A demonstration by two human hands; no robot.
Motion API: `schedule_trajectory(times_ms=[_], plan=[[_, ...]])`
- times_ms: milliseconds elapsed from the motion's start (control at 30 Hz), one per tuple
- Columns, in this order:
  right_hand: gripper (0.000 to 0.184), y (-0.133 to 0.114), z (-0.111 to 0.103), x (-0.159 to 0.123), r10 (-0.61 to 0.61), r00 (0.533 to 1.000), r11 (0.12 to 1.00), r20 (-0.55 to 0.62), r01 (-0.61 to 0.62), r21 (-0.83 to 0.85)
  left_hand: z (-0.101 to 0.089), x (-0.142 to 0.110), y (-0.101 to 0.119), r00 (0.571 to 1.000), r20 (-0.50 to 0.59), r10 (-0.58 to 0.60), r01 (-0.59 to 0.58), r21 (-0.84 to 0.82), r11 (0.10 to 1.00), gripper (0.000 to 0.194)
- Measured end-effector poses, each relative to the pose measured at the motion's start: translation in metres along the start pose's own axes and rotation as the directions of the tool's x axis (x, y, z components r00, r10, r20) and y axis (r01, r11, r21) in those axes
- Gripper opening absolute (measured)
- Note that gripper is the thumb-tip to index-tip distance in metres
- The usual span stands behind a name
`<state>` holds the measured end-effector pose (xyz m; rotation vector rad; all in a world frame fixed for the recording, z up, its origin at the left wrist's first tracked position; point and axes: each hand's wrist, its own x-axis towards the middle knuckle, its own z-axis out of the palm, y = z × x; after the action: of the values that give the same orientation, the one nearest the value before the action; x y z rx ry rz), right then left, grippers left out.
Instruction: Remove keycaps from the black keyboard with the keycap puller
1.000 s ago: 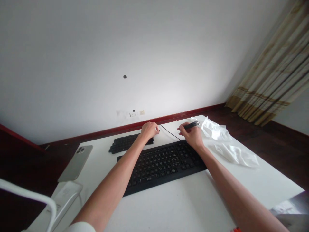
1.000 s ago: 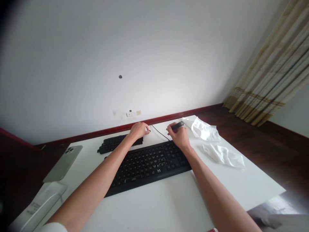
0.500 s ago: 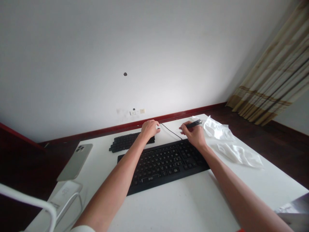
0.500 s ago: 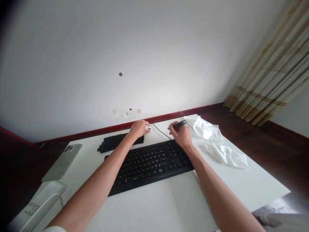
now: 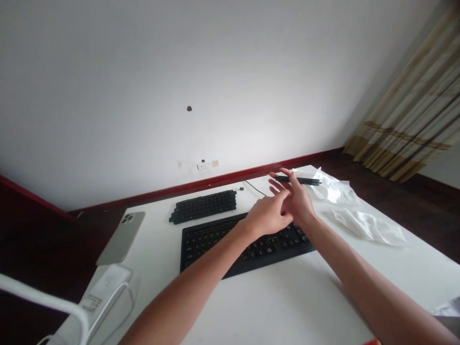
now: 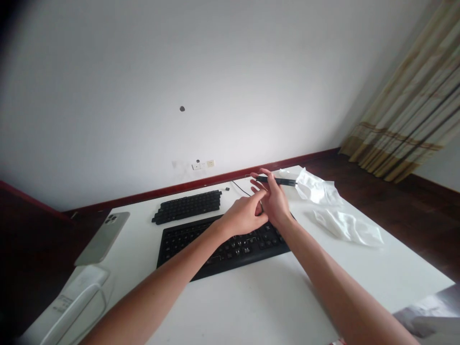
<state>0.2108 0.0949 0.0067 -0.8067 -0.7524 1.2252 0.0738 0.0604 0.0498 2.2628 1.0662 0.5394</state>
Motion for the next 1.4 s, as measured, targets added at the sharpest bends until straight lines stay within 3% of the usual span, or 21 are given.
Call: schedule_trajectory(times_ms=[200, 333, 500, 700, 867, 1033, 1233, 1333, 1400], plan=[[0.041, 0.004, 0.016, -0.017, 0.069, 0.997, 0.998, 0.02, -0.069, -0.014, 0.004, 0.006, -0.008, 0.996, 0.021, -0.091, 0.093, -0.152, 0.984, 0.055], [0.041, 0.004, 0.017, -0.019, 0.1, 0.995, 0.995, 0.01, -0.099, -0.03, 0.003, 0.004, -0.007, 0.992, 0.043, -0.121, 0.126, -0.144, 0.982, 0.063], [0.039, 0.004, 0.012, -0.014, 0.058, 0.998, 0.998, 0.023, -0.057, -0.039, 0.005, 0.0, -0.003, 0.991, 0.101, -0.09, 0.103, -0.131, 0.986, 0.055], [0.04, 0.006, 0.009, -0.01, 0.039, 0.998, 0.998, 0.045, -0.037, -0.043, 0.004, 0.002, -0.006, 0.993, 0.043, -0.112, 0.113, -0.022, 0.993, 0.062], [0.039, 0.006, 0.013, -0.016, 0.112, 0.992, 0.994, 0.065, -0.112, -0.005, 0.001, 0.002, -0.006, 0.99, 0.088, -0.11, 0.12, -0.12, 0.985, 0.06], [0.036, 0.004, 0.006, -0.007, 0.099, 0.994, 0.994, 0.04, -0.101, 0.038, 0.004, 0.004, -0.01, 0.978, 0.166, -0.124, 0.15, -0.159, 0.976, 0.062], [0.038, 0.005, -0.009, 0.007, 0.013, 0.999, 1.0, 0.037, -0.014, 0.021, -0.004, 0.01, -0.024, 0.984, 0.123, -0.128, 0.132, -0.026, 0.991, 0.077], [0.036, 0.004, -0.019, 0.016, -0.019, 1.0, 1.0, 0.003, 0.019, 0.019, -0.022, 0.015, -0.048, 0.99, -0.055, -0.127, 0.135, 0.169, 0.976, 0.074], [0.038, 0.004, -0.025, 0.022, -0.037, 0.999, 0.999, -0.026, 0.037, -0.015, -0.037, 0.019, -0.07, 0.974, -0.21, -0.088, 0.155, 0.326, 0.933, 0.053]])
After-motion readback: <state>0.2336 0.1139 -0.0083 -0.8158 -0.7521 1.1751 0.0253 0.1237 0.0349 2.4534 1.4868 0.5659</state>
